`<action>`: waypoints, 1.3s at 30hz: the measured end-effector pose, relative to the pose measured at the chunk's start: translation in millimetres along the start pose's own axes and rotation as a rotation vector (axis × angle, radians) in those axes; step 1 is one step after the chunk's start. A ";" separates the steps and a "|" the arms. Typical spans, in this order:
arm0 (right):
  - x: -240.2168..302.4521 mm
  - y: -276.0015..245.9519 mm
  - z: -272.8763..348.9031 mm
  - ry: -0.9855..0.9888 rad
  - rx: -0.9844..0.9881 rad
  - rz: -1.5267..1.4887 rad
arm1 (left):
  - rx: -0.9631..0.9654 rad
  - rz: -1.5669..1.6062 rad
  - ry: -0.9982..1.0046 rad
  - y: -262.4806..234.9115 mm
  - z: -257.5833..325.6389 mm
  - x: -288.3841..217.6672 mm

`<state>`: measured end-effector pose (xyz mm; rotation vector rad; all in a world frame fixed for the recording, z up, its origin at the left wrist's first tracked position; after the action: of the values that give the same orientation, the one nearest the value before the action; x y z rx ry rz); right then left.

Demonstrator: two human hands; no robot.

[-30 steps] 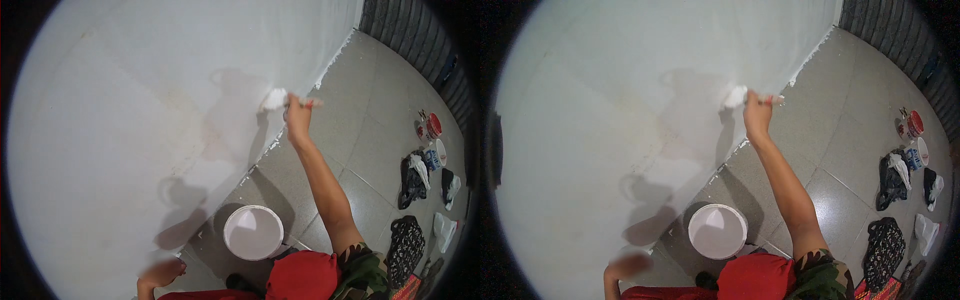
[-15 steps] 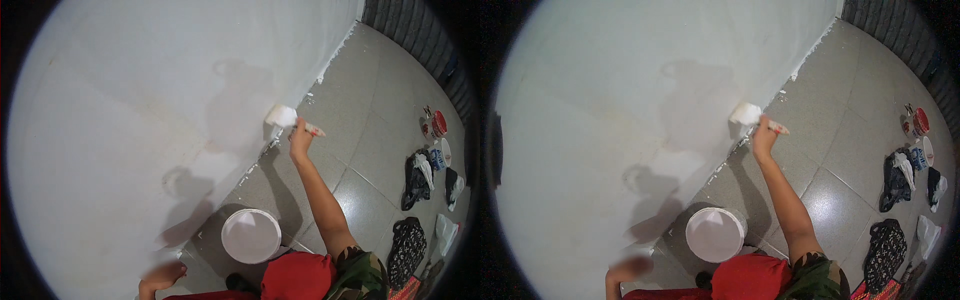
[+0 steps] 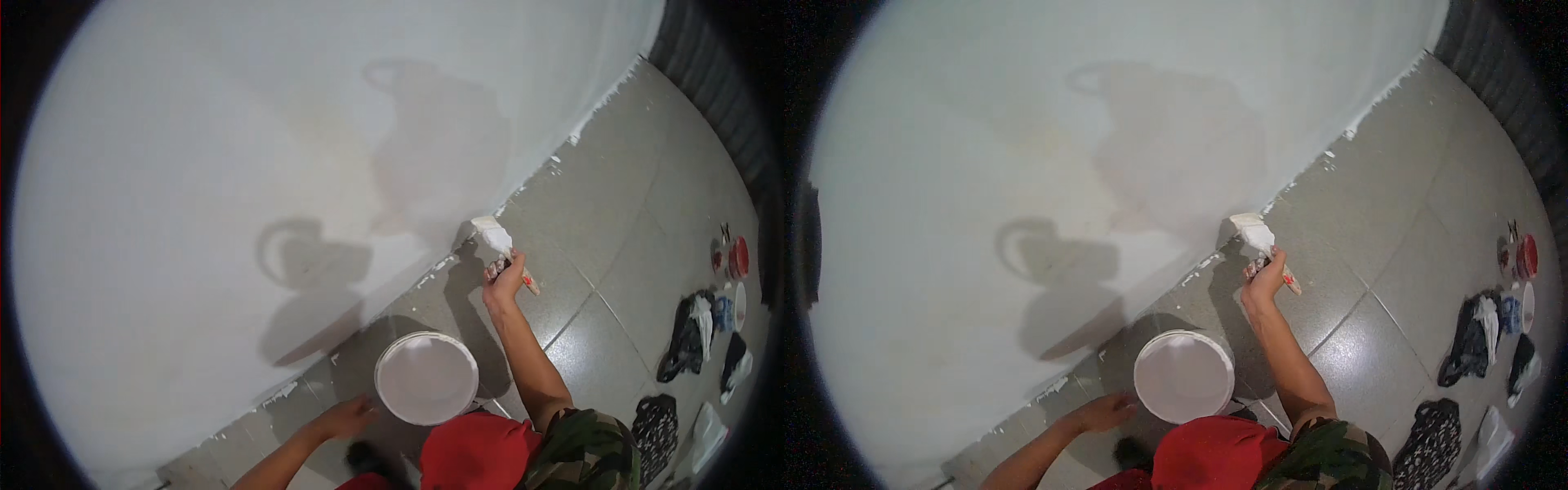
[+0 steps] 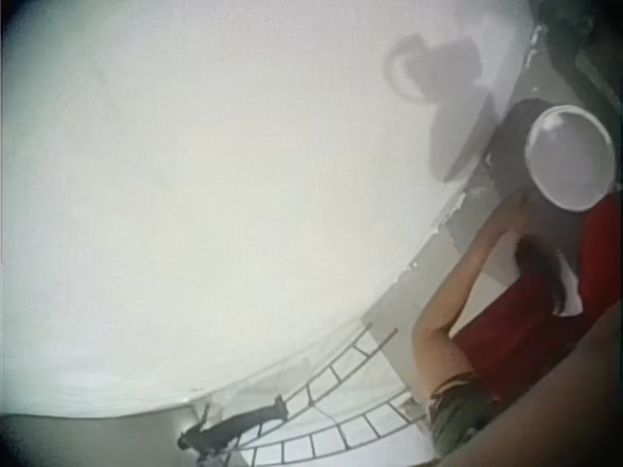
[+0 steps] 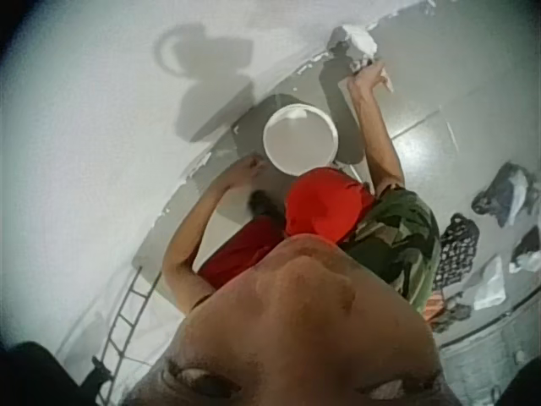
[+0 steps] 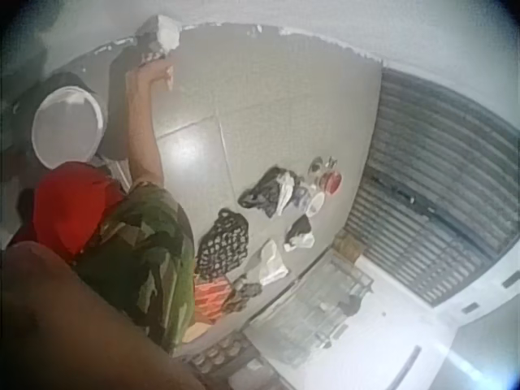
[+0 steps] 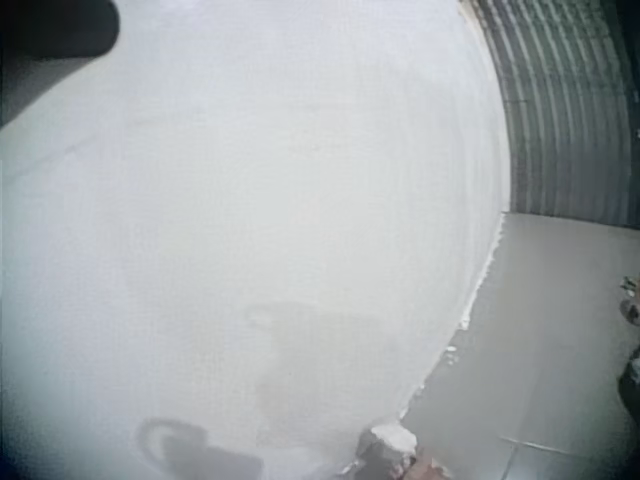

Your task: Painting a wall using a paintbrush and white paint from a bucket.

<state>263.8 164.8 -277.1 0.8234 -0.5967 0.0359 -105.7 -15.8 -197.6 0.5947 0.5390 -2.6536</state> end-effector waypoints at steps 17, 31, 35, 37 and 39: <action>42.8 20.6 81.5 -0.206 0.045 0.065 | 0.033 0.676 0.177 33.8 -69.5 26.0; 90.1 60.5 284.1 -0.574 0.109 0.238 | 0.092 0.346 0.473 36.0 -134.2 49.0; 76.5 103.8 334.8 -0.509 0.255 0.445 | 0.081 0.308 0.386 27.2 -122.2 71.3; 63.8 122.5 359.2 -0.468 0.274 0.564 | 0.099 0.306 0.336 25.4 -117.0 87.9; 41.1 137.8 367.2 -0.385 0.294 0.773 | 0.121 0.282 0.362 9.6 -116.8 102.5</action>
<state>84.8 -4.8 30.7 0.8440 -1.2710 0.6955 -150.0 -0.2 -346.0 1.1127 0.3590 -2.3330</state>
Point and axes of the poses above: each hand's wrist, its own z-axis away from the middle knuckle, its own y-axis out of the palm, x = y × z, the point moved 4 cm from there along -z, towards the middle knuckle, and after that the axes turned 4 degrees about x, right-handed, at the moved point
